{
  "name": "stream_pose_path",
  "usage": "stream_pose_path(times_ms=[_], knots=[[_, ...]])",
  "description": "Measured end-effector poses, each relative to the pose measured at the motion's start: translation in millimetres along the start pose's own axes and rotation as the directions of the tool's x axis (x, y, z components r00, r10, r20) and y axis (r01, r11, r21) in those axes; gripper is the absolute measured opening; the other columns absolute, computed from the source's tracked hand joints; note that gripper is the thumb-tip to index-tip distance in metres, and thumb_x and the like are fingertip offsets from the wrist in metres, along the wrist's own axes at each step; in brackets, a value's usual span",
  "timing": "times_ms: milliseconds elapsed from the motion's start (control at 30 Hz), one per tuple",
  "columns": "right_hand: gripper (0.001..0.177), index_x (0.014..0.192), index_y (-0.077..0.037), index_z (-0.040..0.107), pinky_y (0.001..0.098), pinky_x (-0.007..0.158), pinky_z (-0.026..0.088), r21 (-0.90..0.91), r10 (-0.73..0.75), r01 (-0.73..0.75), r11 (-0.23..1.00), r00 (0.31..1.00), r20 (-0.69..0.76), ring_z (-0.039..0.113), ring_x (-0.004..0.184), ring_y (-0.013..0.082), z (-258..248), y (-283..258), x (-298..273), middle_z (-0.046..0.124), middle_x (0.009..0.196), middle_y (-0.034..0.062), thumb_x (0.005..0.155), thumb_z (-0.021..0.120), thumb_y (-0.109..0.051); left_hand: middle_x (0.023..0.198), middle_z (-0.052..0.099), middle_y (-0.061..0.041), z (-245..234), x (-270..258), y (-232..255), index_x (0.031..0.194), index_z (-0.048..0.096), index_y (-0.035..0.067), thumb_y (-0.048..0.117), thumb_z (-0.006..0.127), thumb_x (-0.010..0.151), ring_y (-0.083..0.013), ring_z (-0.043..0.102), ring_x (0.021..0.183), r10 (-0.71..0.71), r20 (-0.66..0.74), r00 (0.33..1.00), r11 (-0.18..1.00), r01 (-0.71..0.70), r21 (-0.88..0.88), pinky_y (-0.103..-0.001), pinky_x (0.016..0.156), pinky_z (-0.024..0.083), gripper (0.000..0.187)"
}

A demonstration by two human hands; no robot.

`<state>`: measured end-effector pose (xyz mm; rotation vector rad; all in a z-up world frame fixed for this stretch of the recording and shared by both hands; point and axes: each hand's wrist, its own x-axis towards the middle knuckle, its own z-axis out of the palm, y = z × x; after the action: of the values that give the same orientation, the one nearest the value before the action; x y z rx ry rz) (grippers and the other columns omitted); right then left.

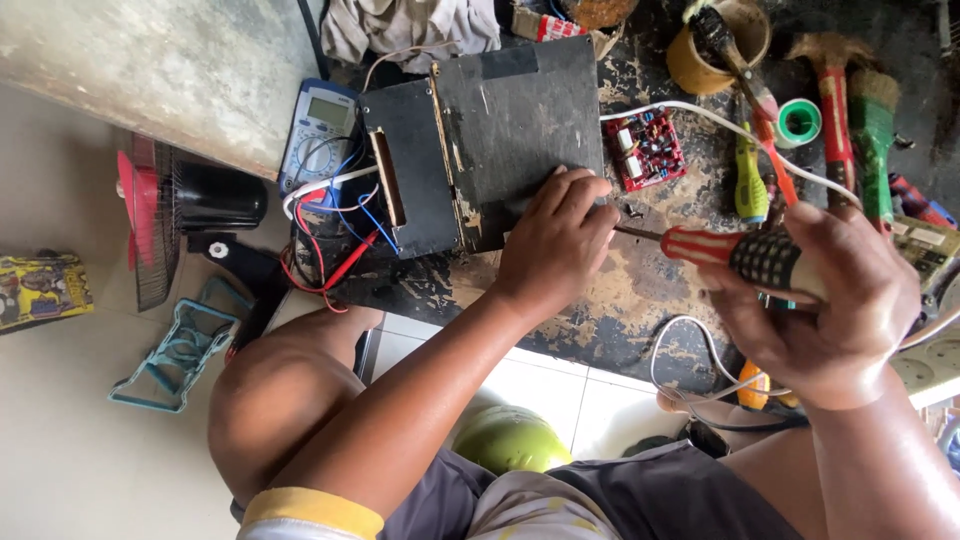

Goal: The person wipes a black electronic device with a cloth, then uses a screwdriver to tighten screws on a circuit board and the device casing. They also handle a white USB power adapter, connecting it to the device.

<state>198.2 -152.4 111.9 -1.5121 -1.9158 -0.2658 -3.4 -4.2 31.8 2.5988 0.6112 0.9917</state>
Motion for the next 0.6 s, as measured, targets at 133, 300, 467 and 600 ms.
stream_pose_path(times_ms=[133, 300, 467, 600], knots=[[0.058, 0.149, -0.005, 0.038, 0.0534, 0.099, 0.051, 0.281, 0.023, -0.025, 0.959, 1.0, 0.012, 0.062, 0.11, 0.0411, 0, -10, 16, 0.055, 0.122, 0.0332, 0.101, 0.069, -0.006, 0.114, 0.061, -0.02, 4, -2, -2, 0.093, 0.061, 0.001, -0.001, 0.07, 0.089, -0.0382, 0.056, 0.115, -0.006, 0.006, 1.0, 1.0, 0.005, 0.021, -0.052, 0.113, 0.045, 0.009], [0.061, 0.143, 0.017, 0.055, 0.0467, 0.07, 0.043, 0.028, 0.112, -0.112, 0.993, 0.993, -0.031, 0.052, 0.073, 0.0325, -2, -2, 5, 0.06, 0.1, 0.0256, 0.106, 0.081, -0.024, 0.117, 0.061, -0.018, 9, -4, -3, 0.1, 0.066, 0.0, 0.007, 0.08, 0.085, -0.0372, 0.056, 0.118, 0.014, 0.044, 0.999, 0.998, -0.017, 0.066, -0.053, 0.116, 0.045, 0.022], [0.043, 0.129, 0.0, 0.039, 0.0446, 0.102, 0.052, 0.486, 0.028, -0.037, 0.873, 0.999, 0.026, 0.065, 0.117, 0.0396, -7, -13, 21, 0.054, 0.119, 0.0304, 0.093, 0.062, 0.007, 0.117, 0.061, -0.018, 12, -7, -4, 0.099, 0.066, 0.001, 0.004, 0.073, 0.087, -0.0386, 0.054, 0.119, 0.003, 0.05, 0.999, 0.997, -0.006, 0.075, -0.054, 0.118, 0.042, 0.014], [0.045, 0.132, 0.005, 0.032, 0.0472, 0.094, 0.061, 0.553, 0.101, -0.068, 0.831, 0.994, -0.029, 0.06, 0.116, 0.0402, -11, -17, 20, 0.04, 0.127, 0.0277, 0.093, 0.055, 0.004, 0.115, 0.064, -0.017, 12, -4, -3, 0.098, 0.069, 0.0, 0.008, 0.075, 0.091, -0.0361, 0.057, 0.116, 0.023, 0.07, 0.997, 0.993, -0.031, 0.113, -0.046, 0.111, 0.049, 0.013]])
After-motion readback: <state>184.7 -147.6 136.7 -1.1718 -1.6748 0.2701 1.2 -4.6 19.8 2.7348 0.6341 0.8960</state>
